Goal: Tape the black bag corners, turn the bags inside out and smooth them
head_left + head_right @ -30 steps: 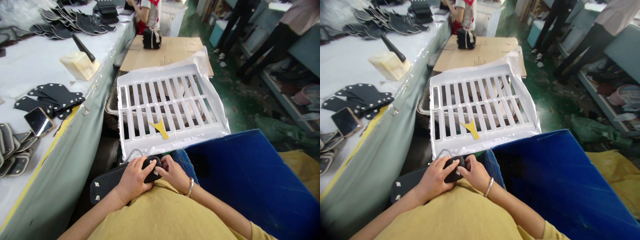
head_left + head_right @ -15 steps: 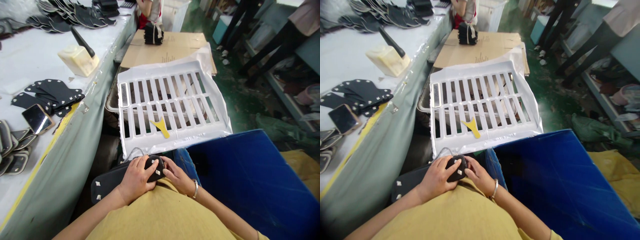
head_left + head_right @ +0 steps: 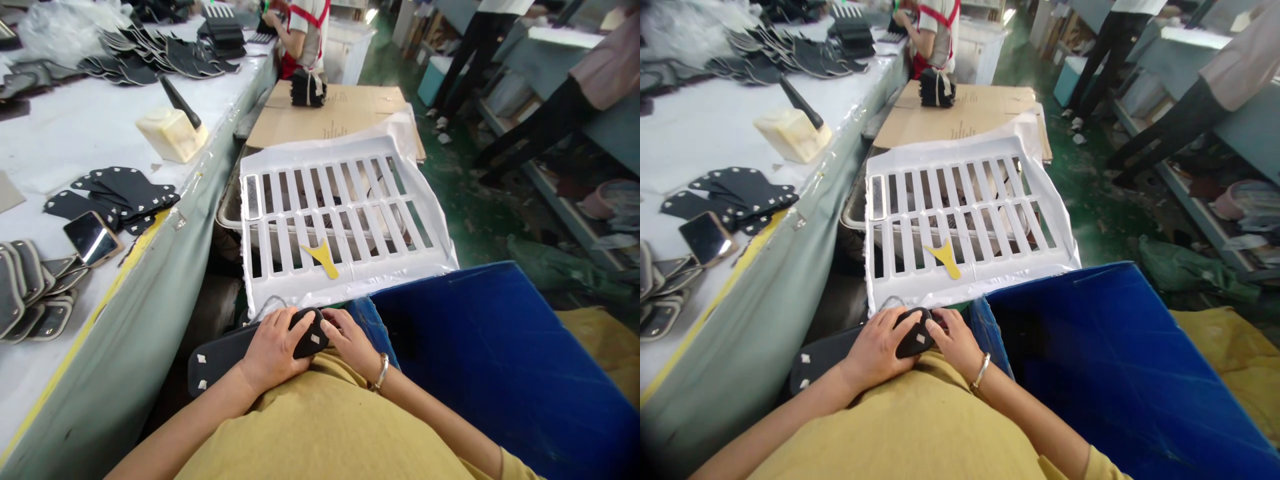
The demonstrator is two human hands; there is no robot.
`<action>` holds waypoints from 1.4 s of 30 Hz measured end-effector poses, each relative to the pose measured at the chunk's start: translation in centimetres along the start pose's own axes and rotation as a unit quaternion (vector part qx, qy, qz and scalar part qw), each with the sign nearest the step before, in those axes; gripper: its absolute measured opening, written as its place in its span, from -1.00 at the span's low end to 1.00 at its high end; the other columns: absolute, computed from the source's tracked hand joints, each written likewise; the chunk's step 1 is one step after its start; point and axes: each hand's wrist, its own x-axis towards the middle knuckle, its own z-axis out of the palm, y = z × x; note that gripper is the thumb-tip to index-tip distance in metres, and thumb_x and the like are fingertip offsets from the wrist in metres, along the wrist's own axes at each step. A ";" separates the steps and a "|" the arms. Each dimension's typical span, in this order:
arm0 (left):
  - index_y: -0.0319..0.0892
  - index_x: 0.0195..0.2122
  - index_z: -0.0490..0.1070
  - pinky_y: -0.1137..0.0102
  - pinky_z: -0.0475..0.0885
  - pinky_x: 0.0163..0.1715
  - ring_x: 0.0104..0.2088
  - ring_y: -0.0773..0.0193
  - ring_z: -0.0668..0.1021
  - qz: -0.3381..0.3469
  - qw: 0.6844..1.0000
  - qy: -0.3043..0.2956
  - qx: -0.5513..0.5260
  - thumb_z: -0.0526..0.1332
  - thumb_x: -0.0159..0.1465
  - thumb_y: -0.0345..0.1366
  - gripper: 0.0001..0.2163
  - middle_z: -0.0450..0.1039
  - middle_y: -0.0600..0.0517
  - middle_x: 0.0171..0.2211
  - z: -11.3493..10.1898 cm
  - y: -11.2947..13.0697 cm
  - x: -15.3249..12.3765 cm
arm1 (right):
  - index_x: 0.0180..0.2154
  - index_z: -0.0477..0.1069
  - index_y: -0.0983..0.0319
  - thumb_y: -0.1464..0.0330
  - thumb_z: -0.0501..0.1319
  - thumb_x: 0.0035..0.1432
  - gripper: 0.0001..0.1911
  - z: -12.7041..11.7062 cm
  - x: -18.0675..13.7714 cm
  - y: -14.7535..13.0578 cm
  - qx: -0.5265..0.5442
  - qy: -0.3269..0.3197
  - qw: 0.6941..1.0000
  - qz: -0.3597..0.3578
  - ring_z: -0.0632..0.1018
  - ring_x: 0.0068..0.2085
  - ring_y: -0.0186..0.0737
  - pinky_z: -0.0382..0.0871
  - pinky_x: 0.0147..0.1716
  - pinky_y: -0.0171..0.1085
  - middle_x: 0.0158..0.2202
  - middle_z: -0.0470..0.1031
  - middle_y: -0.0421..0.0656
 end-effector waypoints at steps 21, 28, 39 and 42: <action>-0.31 0.12 0.17 0.08 0.25 0.06 0.05 -0.06 0.34 0.021 0.999 0.041 -0.005 0.27 0.06 -0.08 -0.34 0.30 -0.28 0.04 0.4 -0.7 0.1 | 0.10 0.19 0.21 0.26 -0.02 0.24 -0.58 1.3 1.7 0.7 0.082 -0.040 0.995 -0.036 0.36 0.09 -0.18 0.18 0.12 -0.12 0.07 0.35 -0.08; -0.25 0.19 0.04 0.11 0.20 0.12 0.09 0.02 0.33 0.011 0.996 0.055 -0.072 0.25 0.05 0.02 -0.24 0.29 -0.21 0.08 -0.7 -1.6 -1.2 | 0.08 0.19 0.23 0.21 -0.06 0.25 -0.58 1.7 1.6 0.4 0.046 -0.046 0.998 -0.022 0.36 0.08 -0.19 0.19 0.12 -0.12 0.07 0.34 -0.06; -0.34 0.12 0.15 0.13 0.25 0.07 0.03 -0.01 0.37 0.006 0.999 0.048 -0.016 0.31 -0.01 -0.10 -0.29 0.32 -0.25 0.03 -1.0 -2.9 -4.2 | 0.18 0.11 0.28 0.08 0.25 -0.03 -0.21 -1.5 3.0 -3.5 -0.330 -0.187 0.875 -0.301 0.11 0.23 0.03 -0.11 0.20 0.07 0.19 0.18 0.02; -0.33 0.11 0.16 0.13 0.26 0.06 0.03 0.00 0.38 0.006 0.998 0.065 -0.025 0.28 -0.01 -0.17 -0.33 0.33 -0.24 0.01 -0.7 -2.7 -3.8 | 0.15 0.14 0.34 0.08 0.27 -0.07 -0.18 -0.9 3.6 -5.3 -0.394 -0.218 0.835 -0.318 0.24 0.14 0.01 -0.14 0.20 0.07 0.09 0.29 0.06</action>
